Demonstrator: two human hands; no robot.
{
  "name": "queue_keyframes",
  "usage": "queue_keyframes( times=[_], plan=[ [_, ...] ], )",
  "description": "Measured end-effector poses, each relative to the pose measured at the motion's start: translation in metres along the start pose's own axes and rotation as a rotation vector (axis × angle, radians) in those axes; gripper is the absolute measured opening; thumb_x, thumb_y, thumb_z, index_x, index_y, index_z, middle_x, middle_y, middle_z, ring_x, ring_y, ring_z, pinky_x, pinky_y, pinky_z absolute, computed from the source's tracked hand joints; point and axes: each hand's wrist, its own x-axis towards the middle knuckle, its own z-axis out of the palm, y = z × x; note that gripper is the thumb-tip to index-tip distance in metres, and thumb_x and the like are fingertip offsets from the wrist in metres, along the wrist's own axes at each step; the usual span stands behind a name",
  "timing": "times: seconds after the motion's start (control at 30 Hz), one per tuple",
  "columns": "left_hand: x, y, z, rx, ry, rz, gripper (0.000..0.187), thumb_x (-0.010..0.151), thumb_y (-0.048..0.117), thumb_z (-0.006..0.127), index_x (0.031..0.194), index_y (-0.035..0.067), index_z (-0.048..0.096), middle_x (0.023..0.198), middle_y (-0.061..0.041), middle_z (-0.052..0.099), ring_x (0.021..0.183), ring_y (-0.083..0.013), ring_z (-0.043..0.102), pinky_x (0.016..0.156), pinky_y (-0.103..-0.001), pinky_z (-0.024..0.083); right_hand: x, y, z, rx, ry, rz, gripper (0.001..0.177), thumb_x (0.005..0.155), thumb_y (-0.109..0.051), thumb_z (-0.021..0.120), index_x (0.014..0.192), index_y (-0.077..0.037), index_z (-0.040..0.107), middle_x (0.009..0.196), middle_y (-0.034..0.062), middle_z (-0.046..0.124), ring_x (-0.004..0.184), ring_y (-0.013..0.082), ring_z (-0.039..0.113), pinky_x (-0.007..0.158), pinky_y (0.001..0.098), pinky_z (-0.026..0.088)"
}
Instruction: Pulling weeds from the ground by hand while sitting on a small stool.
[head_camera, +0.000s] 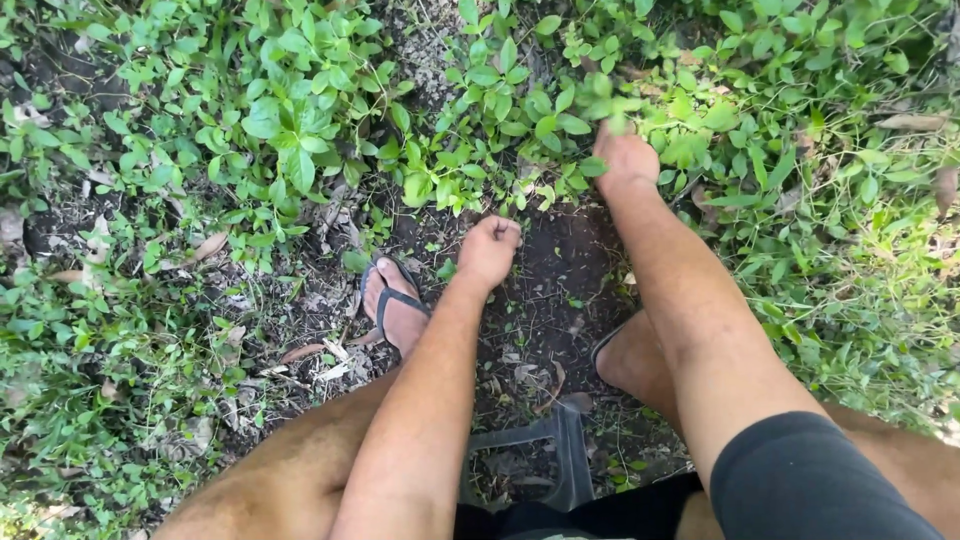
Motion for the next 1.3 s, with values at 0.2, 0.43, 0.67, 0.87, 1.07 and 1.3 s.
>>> queue_keyframes(
  times=[0.2,0.43,0.67,0.87,1.07,1.3],
  plan=[
    [0.002,0.005,0.003,0.012,0.002,0.002,0.021,0.092,0.039,0.063,0.101,0.025,0.076,0.087,0.007,0.079,0.093,-0.0134,0.074,0.089,-0.037,0.057,-0.008,-0.001,0.004,-0.104,-0.001,0.055,0.041,0.101,-0.021,0.045,0.096,0.001,0.079,0.091,0.0203,0.078,0.09,0.0376,0.078,0.075,0.0493,0.062],
    [-0.001,0.012,0.003,0.023,0.079,0.061,0.019,0.094,0.038,0.061,0.1,0.028,0.075,0.089,0.008,0.079,0.095,-0.0155,0.074,0.091,-0.036,0.056,-0.092,-0.051,0.012,-0.245,-0.206,-0.259,0.034,0.095,-0.021,0.049,0.092,-0.009,0.081,0.091,0.013,0.08,0.092,0.0303,0.078,0.08,0.0497,0.062],
    [0.013,0.003,-0.008,0.063,0.251,0.055,0.033,0.097,0.044,0.053,0.101,0.018,0.073,0.097,-0.004,0.078,0.11,-0.0317,0.069,0.1,-0.049,0.053,-0.167,-0.115,0.021,-0.328,-0.321,-0.676,0.027,0.082,-0.023,0.055,0.089,-0.017,0.08,0.091,0.0046,0.08,0.092,0.0235,0.078,0.08,0.048,0.064],
    [-0.004,0.004,-0.016,0.056,0.211,0.027,0.032,0.094,0.046,0.057,0.104,0.02,0.073,0.102,-0.004,0.077,0.113,-0.0304,0.069,0.1,-0.047,0.054,-0.163,-0.12,0.047,-0.352,-0.296,-0.637,0.028,0.085,-0.021,0.054,0.09,-0.016,0.081,0.091,0.0057,0.08,0.089,0.0236,0.078,0.076,0.0487,0.063],
    [0.004,-0.004,-0.019,0.096,0.179,-0.026,0.026,0.092,0.046,0.059,0.104,0.028,0.074,0.105,0.001,0.078,0.114,-0.0272,0.07,0.101,-0.045,0.055,-0.131,-0.108,0.063,-0.4,-0.246,-0.574,0.029,0.087,-0.019,0.053,0.091,-0.016,0.081,0.09,0.0069,0.08,0.085,0.0236,0.078,0.073,0.0495,0.061],
    [-0.009,0.005,-0.019,-0.002,0.242,0.061,0.025,0.096,0.039,0.057,0.108,0.025,0.075,0.096,0.0,0.077,0.099,-0.0229,0.072,0.091,-0.043,0.057,-0.059,-0.03,-0.015,-0.387,0.07,-0.28,0.038,0.092,-0.012,0.049,0.123,0.0,0.068,0.119,0.0242,0.059,0.095,0.036,0.069,0.076,0.0469,0.055]
  ],
)
